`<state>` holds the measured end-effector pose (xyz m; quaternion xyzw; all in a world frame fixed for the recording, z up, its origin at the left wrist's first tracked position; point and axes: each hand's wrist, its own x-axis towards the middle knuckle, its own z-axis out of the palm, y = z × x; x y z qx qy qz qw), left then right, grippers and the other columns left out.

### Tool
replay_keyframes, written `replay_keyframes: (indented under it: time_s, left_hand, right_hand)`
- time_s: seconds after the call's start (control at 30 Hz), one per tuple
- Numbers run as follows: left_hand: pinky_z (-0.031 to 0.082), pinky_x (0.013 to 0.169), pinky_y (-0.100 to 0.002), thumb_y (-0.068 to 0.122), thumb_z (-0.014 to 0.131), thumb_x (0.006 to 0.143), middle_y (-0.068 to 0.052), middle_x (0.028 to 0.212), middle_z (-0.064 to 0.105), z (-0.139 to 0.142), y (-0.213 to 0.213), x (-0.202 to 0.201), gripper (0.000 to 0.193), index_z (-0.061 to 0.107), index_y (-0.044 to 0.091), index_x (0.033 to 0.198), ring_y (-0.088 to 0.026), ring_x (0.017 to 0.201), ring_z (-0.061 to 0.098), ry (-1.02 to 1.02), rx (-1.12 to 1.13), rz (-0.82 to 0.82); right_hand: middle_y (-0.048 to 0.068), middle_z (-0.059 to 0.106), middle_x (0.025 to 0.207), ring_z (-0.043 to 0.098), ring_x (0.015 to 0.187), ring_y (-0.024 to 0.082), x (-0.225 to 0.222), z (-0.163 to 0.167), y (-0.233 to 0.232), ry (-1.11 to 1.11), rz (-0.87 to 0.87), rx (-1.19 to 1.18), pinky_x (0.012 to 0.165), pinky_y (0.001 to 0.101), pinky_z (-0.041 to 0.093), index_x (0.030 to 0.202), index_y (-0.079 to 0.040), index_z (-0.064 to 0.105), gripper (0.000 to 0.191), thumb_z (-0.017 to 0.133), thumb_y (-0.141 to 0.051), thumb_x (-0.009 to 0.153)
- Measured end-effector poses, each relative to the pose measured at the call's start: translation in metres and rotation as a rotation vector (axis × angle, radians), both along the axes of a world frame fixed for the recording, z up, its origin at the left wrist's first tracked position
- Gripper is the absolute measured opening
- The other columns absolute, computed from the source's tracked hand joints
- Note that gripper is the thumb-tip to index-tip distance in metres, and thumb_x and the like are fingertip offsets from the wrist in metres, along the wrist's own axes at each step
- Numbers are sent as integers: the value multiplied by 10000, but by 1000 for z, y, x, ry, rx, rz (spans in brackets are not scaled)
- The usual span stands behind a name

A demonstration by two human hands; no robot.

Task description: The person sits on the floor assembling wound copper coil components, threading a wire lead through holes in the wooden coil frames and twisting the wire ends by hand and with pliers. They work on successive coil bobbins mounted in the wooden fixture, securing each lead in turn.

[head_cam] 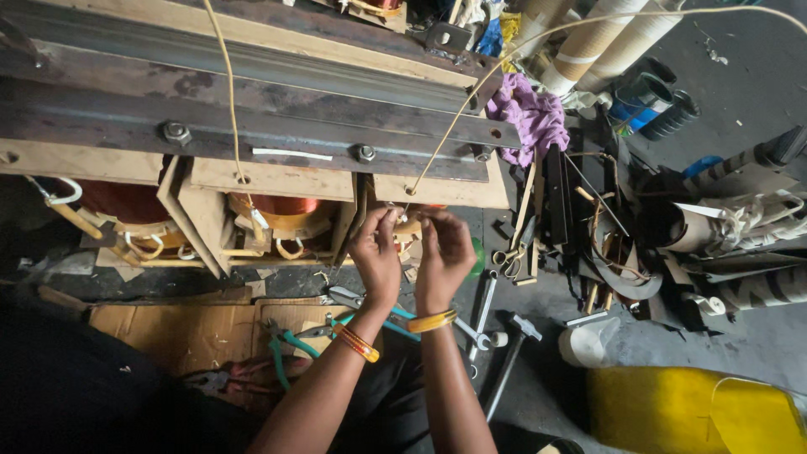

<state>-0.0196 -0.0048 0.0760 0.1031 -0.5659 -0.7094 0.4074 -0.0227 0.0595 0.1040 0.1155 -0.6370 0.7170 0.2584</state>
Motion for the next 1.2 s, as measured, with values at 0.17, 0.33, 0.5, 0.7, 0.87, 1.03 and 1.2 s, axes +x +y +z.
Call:
replay_keyframes:
  time_s: [0.17, 0.33, 0.5, 0.7, 0.87, 1.03, 1.2]
  left_hand:
    - [537, 742, -292, 55, 692, 989, -66, 929, 737, 5, 6, -6, 82, 685, -8, 1042, -118, 828, 670, -38, 54, 45]
    - [562, 808, -274, 23, 667, 1027, -72, 1028, 770, -7, 4, -1, 128, 724, 11, 1140, -118, 931, 715, 22, -63, 18]
    - [558, 760, -268, -32, 696, 951, -84, 1073, 730, -13, 5, -2, 188, 679, 1, 1135, -127, 926, 695, -11, 97, -141]
    - [576, 895, -280, -55, 696, 916, -80, 1080, 725, -13, 7, -3, 232, 656, -17, 1141, -136, 1012, 698, 150, 39, -69]
    - [566, 914, -300, -25, 621, 986, -102, 1067, 743, -12, 3, 1, 156, 678, -11, 1130, -166, 1027, 707, 119, -65, -18]
    - [579, 820, -289, 22, 614, 1028, -79, 966, 770, 1, 0, -5, 88, 697, 2, 1048, -149, 911, 746, -4, -20, 23]
    - [558, 740, -290, 57, 691, 979, -84, 903, 761, 9, 4, -7, 78, 692, -11, 1018, -143, 823, 724, -29, 39, 43]
  right_hand:
    - [61, 751, 992, 681, 927, 89, -13, 3, 1, -82, 74, 94, 834, 237, 546, 1039, 33, 689, 112, 727, 57, 936]
    - [80, 766, 978, 693, 890, 101, -24, 1, 1, -118, 146, 6, 811, 247, 552, 1035, 36, 700, 171, 748, 89, 879]
    - [110, 767, 908, 700, 826, 132, -23, 3, 0, -148, 199, -383, 784, 263, 559, 934, -49, 627, 250, 772, 128, 832]
    - [65, 762, 951, 750, 904, 133, 18, 1, -10, 60, -162, 149, 839, 267, 593, 907, -41, 633, 182, 766, 72, 855]
    - [83, 748, 960, 730, 924, 152, 27, 1, -8, 294, -230, 483, 877, 268, 561, 982, -6, 674, 160, 769, 59, 871]
    - [62, 737, 1051, 707, 1002, 120, 4, -3, -5, 51, 6, 47, 902, 257, 575, 1052, 15, 635, 94, 659, 39, 963]
    - [65, 741, 1003, 680, 936, 96, -15, -7, -2, -42, 62, 59, 839, 237, 549, 1053, 27, 652, 98, 686, 60, 966]
